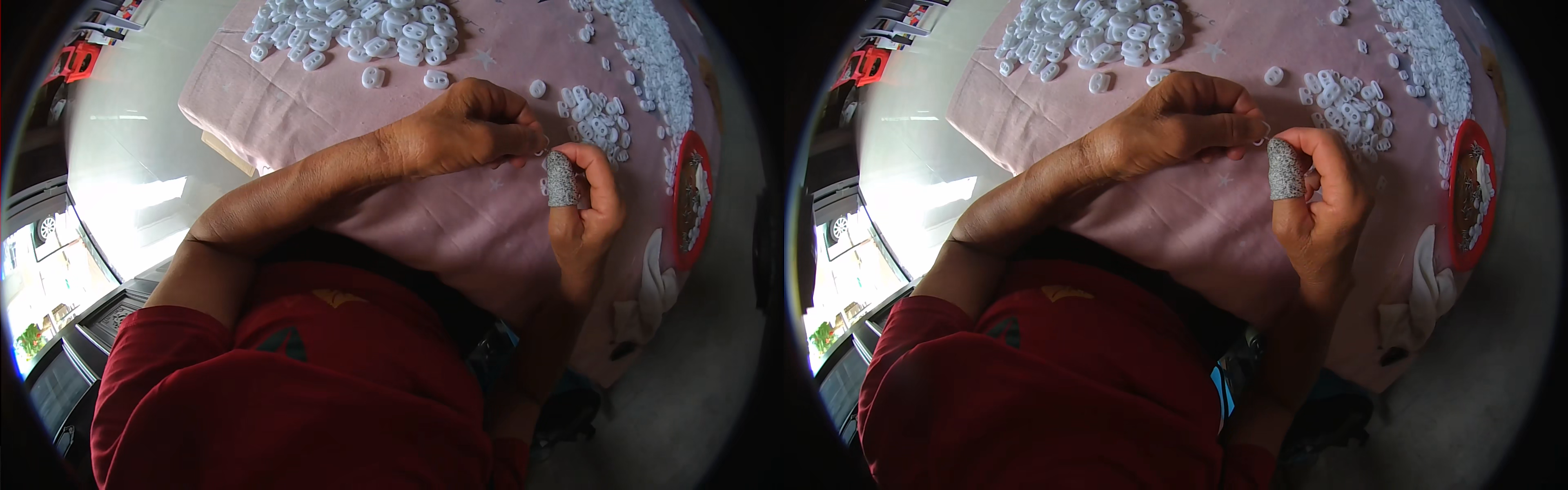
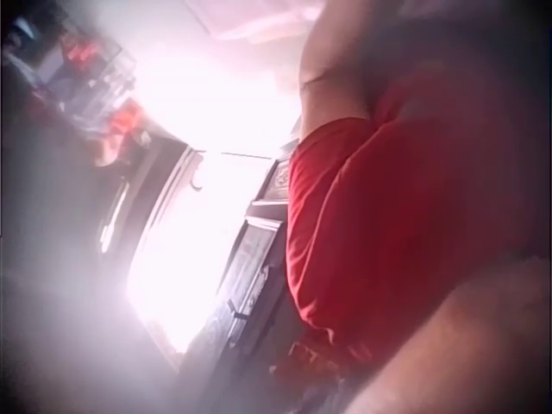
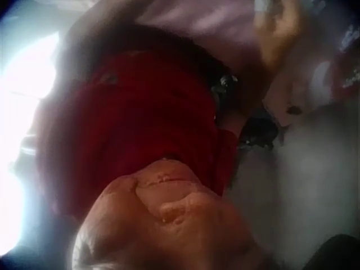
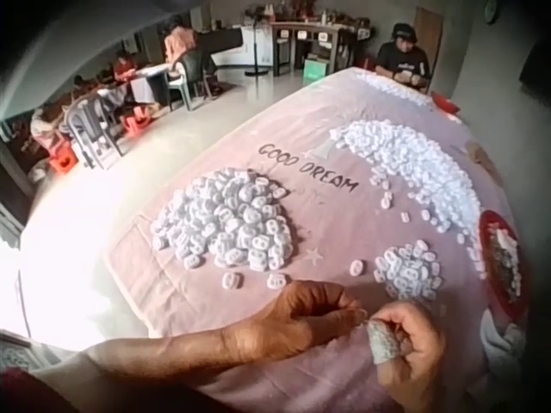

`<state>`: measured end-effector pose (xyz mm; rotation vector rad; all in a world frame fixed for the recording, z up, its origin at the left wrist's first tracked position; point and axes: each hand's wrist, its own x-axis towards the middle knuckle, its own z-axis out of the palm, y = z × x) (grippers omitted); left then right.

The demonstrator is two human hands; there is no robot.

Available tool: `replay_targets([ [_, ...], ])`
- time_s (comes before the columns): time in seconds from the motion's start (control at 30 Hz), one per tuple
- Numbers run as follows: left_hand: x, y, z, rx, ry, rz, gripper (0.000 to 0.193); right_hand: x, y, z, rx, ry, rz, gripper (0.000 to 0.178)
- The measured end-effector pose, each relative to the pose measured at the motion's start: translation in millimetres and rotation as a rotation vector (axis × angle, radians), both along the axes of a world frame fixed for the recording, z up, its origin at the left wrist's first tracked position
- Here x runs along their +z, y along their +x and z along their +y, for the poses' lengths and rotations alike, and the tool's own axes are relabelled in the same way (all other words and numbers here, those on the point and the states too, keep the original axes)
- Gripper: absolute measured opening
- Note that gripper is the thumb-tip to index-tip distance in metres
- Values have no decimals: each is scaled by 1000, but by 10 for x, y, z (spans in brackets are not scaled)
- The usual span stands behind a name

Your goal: The person assembles small white plastic components by hand, inserting metal rings into them.

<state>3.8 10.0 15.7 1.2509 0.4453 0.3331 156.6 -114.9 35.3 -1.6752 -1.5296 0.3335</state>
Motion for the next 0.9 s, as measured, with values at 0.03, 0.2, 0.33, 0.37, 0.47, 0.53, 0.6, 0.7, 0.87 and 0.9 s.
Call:
replay_targets([
  [0.03, -12, -4, 4, -22, 20, 8, 17, -1, -5, 5, 3, 2, -14, 13],
  [0.2, -11, -8, 0, -28, 31, 30, 16, -76, -60, 85, -1, 182, -48, 9],
  [0.33, -9, -21, 7, -20, 23, 29, 17, -76, -84, 49, -25, 94, -46, 9],
  [0.37, -7, -30, 5, -17, 27, 27, 17, -79, -90, 52, -25, 94, -45, 9],
  [0.47, 26, -42, -12, -9, 27, 26, 17, -90, -104, 61, 9, 148, -87, 9],
  [0.53, 10, -45, 1, -13, 35, 29, 17, -102, -111, 59, -4, 124, -83, 9],
  [0.6, 19, -44, 4, -18, 42, 29, 17, -103, -117, 60, -8, 130, -77, 10],
  [0.7, 48, -38, -15, -25, -54, 13, 17, -73, -76, 39, -33, 36, 71, 13],
  [0.87, -18, -31, -89, 66, 94, 2, 18, -76, 22, 140, -48, 69, 304, 29],
  [0.9, -12, -36, -89, 68, 95, -2, 18, -77, 55, 200, -46, 71, 301, 29],
])
